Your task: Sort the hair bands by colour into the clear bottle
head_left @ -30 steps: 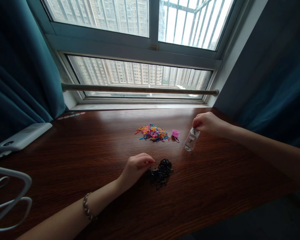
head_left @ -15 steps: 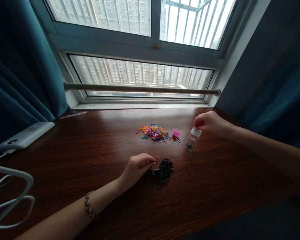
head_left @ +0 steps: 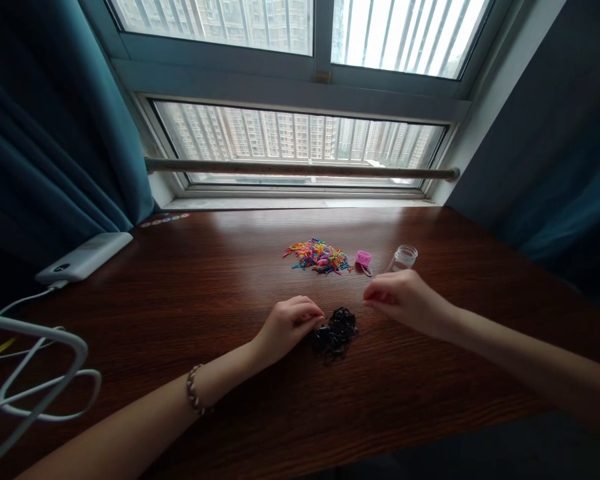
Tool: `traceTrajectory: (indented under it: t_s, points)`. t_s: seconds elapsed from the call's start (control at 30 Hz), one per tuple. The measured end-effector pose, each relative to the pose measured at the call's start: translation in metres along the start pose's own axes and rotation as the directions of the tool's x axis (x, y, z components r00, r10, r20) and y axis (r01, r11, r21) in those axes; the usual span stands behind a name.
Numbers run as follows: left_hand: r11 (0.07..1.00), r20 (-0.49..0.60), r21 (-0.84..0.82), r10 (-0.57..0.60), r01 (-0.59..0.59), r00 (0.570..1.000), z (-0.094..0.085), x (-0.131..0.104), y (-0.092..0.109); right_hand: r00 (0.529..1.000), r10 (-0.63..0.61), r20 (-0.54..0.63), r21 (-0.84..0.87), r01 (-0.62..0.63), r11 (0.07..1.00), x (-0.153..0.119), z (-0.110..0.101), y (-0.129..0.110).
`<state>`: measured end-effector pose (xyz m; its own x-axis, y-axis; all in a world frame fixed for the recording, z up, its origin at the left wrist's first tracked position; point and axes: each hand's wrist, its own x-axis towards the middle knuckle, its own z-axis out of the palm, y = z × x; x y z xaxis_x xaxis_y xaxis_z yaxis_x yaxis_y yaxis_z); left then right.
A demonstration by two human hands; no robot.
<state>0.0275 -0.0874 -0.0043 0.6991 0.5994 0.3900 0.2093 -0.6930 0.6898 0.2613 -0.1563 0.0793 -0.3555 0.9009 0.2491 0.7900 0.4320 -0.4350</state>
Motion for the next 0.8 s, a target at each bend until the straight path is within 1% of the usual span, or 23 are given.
traceTrajectory:
  t_s: [0.07, 0.13, 0.2, 0.27, 0.33, 0.43, 0.5, 0.57, 0.67, 0.8]
  points:
    - [0.994, 0.006, 0.107, -0.008, 0.007, 1.0, -0.002, 0.0, 0.003, 1.0, -0.023, -0.005, 0.023, 0.023, 0.999, -0.006, 0.032, 0.002]
    - [0.981, 0.023, 0.191, -0.033, 0.028, 0.999, -0.004, -0.001, 0.004, 0.997, -0.042, -0.07, 0.045, 0.045, 0.998, -0.01, 0.059, 0.008]
    - [0.976, 0.085, 0.214, -0.067, 0.048, 0.994, -0.008, 0.0, 0.003, 0.989, -0.055, -0.14, 0.061, 0.064, 0.996, -0.012, 0.078, 0.015]
    - [0.976, 0.154, 0.205, -0.106, 0.073, 0.982, -0.015, 0.002, 0.001, 0.98, -0.051, -0.19, 0.085, 0.068, 0.994, -0.013, 0.087, 0.02]
    - [0.977, 0.204, 0.184, -0.141, 0.103, 0.969, -0.023, 0.004, 0.0, 0.976, -0.023, -0.215, 0.124, 0.051, 0.991, -0.014, 0.089, 0.023]
    - [0.979, 0.296, 0.142, -0.183, 0.146, 0.937, -0.033, 0.006, -0.001, 0.972, 0.027, -0.235, 0.183, 0.017, 0.983, -0.015, 0.085, 0.025]
    - [0.977, 0.356, 0.137, -0.204, 0.165, 0.912, -0.035, 0.007, -0.002, 0.97, 0.039, -0.242, 0.201, 0.011, 0.979, -0.016, 0.082, 0.025]
    - [0.972, 0.38, 0.154, -0.223, 0.177, 0.898, -0.034, 0.007, -0.003, 0.971, 0.027, -0.238, 0.205, 0.023, 0.978, -0.017, 0.081, 0.025]
    - [0.974, 0.391, 0.172, -0.208, 0.15, 0.896, -0.029, 0.007, -0.003, 0.974, -0.003, -0.225, 0.197, 0.049, 0.979, -0.018, 0.081, 0.024]
    - [0.984, 0.424, 0.172, -0.124, 0.054, 0.897, -0.023, 0.008, -0.003, 0.978, -0.045, -0.205, 0.184, 0.084, 0.979, -0.019, 0.081, 0.025]
